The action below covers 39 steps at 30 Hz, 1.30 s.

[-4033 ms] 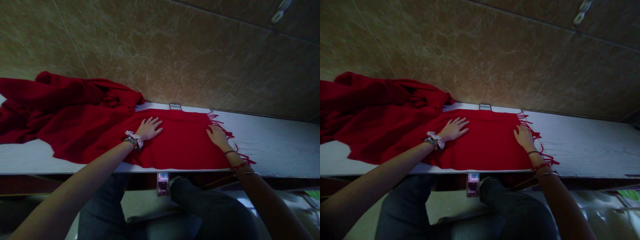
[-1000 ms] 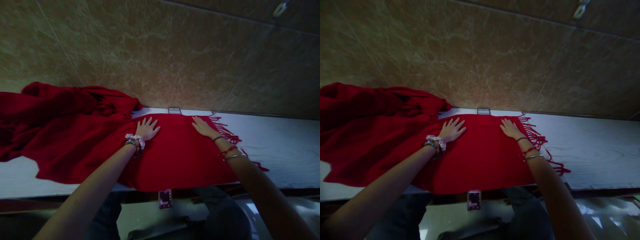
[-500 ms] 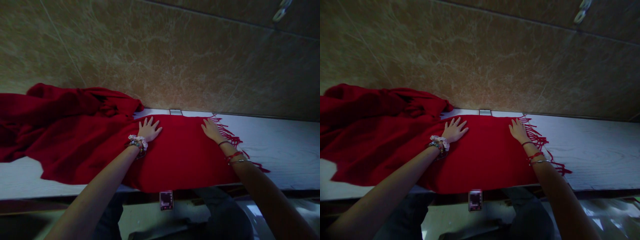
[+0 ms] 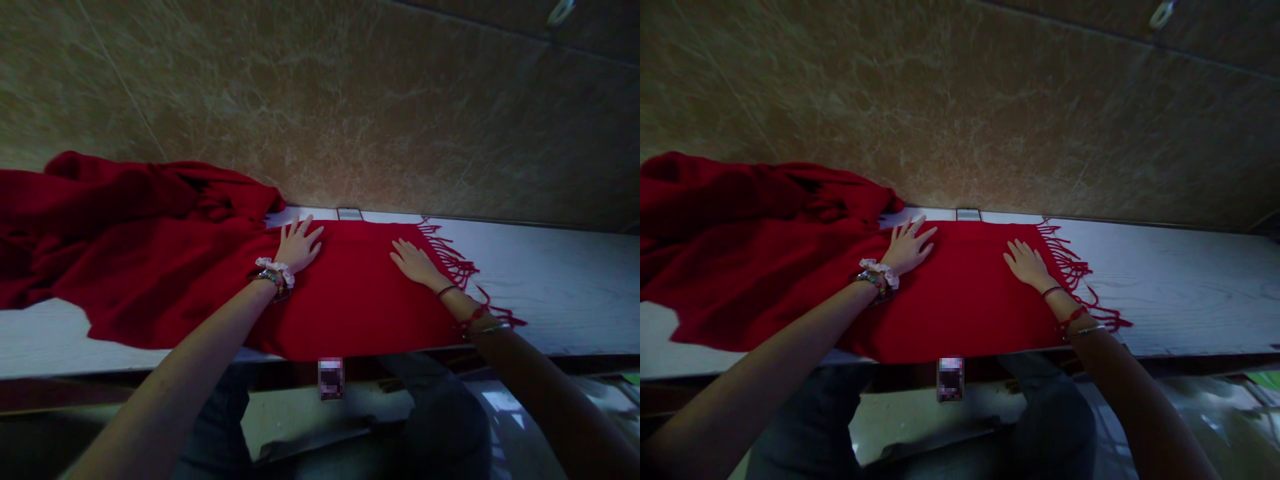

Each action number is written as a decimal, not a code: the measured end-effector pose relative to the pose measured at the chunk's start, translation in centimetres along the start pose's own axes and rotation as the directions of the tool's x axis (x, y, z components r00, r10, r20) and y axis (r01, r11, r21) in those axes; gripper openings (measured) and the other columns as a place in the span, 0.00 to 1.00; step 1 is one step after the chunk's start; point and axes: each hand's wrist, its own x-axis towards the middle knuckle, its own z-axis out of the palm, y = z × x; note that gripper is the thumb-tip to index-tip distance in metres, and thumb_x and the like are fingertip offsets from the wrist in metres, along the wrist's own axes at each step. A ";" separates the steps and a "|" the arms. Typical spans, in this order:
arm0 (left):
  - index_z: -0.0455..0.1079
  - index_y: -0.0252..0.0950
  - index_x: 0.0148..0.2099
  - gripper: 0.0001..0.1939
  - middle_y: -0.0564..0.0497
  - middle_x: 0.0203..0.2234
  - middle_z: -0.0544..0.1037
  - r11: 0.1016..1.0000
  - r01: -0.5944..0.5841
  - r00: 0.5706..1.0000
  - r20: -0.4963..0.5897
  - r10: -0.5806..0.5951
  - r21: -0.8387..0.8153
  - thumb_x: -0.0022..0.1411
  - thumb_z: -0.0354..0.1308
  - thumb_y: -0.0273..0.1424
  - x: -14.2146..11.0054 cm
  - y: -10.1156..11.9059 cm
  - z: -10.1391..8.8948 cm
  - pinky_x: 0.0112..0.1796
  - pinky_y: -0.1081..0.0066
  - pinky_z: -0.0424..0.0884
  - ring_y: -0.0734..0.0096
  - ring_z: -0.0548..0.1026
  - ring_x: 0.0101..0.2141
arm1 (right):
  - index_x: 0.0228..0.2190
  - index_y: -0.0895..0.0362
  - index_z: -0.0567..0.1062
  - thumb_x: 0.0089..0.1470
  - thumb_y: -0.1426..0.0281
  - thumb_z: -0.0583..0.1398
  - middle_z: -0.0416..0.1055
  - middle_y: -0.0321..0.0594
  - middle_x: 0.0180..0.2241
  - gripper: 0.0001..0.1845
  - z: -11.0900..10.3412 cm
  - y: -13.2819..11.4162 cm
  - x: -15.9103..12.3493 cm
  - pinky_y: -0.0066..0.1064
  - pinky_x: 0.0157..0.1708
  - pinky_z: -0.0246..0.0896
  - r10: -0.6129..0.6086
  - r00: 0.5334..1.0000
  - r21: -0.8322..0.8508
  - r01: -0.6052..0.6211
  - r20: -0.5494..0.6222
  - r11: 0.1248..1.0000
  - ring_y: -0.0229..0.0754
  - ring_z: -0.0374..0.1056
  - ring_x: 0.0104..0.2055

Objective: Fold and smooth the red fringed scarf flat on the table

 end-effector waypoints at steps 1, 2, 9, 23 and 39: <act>0.59 0.41 0.56 0.21 0.47 0.58 0.54 0.997 -0.078 0.997 -0.017 0.078 0.004 0.61 0.42 0.34 -0.1 0.1 -0.4 0.53 0.51 0.50 0.53 0.49 0.57 | 0.57 0.62 0.54 0.57 0.60 0.42 0.46 0.50 0.60 0.29 -0.2 0.6 -0.2 0.48 0.56 0.41 0.031 1.000 0.004 -0.031 0.003 1.000 0.51 0.41 0.61; 0.61 0.39 0.55 0.20 0.47 0.56 0.57 0.989 -0.149 0.989 -0.016 0.149 0.002 0.61 0.42 0.32 -0.2 0.2 -0.9 0.53 0.57 0.52 0.58 0.53 0.56 | 0.56 0.64 0.54 0.57 0.60 0.42 0.46 0.52 0.60 0.30 -0.3 1.0 -0.5 0.48 0.55 0.41 0.054 0.999 0.015 -0.054 -0.002 0.998 0.51 0.41 0.61; 0.53 0.40 0.59 0.25 0.46 0.57 0.55 0.996 -0.083 0.947 0.310 0.084 -0.015 0.63 0.37 0.43 -3.8 2.1 -2.9 0.52 0.53 0.53 0.56 0.53 0.57 | 0.58 0.56 0.51 0.56 0.56 0.42 0.44 0.45 0.61 0.31 -1.0 -4.6 -4.2 0.48 0.56 0.40 -0.217 0.966 0.218 0.243 -0.138 0.945 0.48 0.36 0.62; 0.49 0.41 0.61 0.25 0.51 0.60 0.48 0.986 -0.151 0.917 0.363 0.164 -0.063 0.64 0.33 0.42 -8.6 -3.2 -3.5 0.56 0.64 0.43 0.67 0.45 0.59 | 0.56 0.58 0.55 0.56 0.59 0.43 0.48 0.45 0.60 0.29 -0.2 -6.8 -6.2 0.48 0.56 0.40 -0.257 0.966 0.028 0.258 -0.036 0.966 0.50 0.42 0.61; 0.43 0.46 0.62 0.29 0.49 0.61 0.40 1.000 -0.024 0.867 0.498 0.028 -0.015 0.61 0.39 0.48 -10.5 -2.6 -5.6 0.54 0.49 0.41 0.53 0.38 0.60 | 0.56 0.53 0.55 0.55 0.53 0.43 0.47 0.42 0.60 0.31 0.2 -9.0 -7.1 0.51 0.56 0.38 -0.360 0.932 0.090 0.363 -0.048 0.927 0.50 0.41 0.61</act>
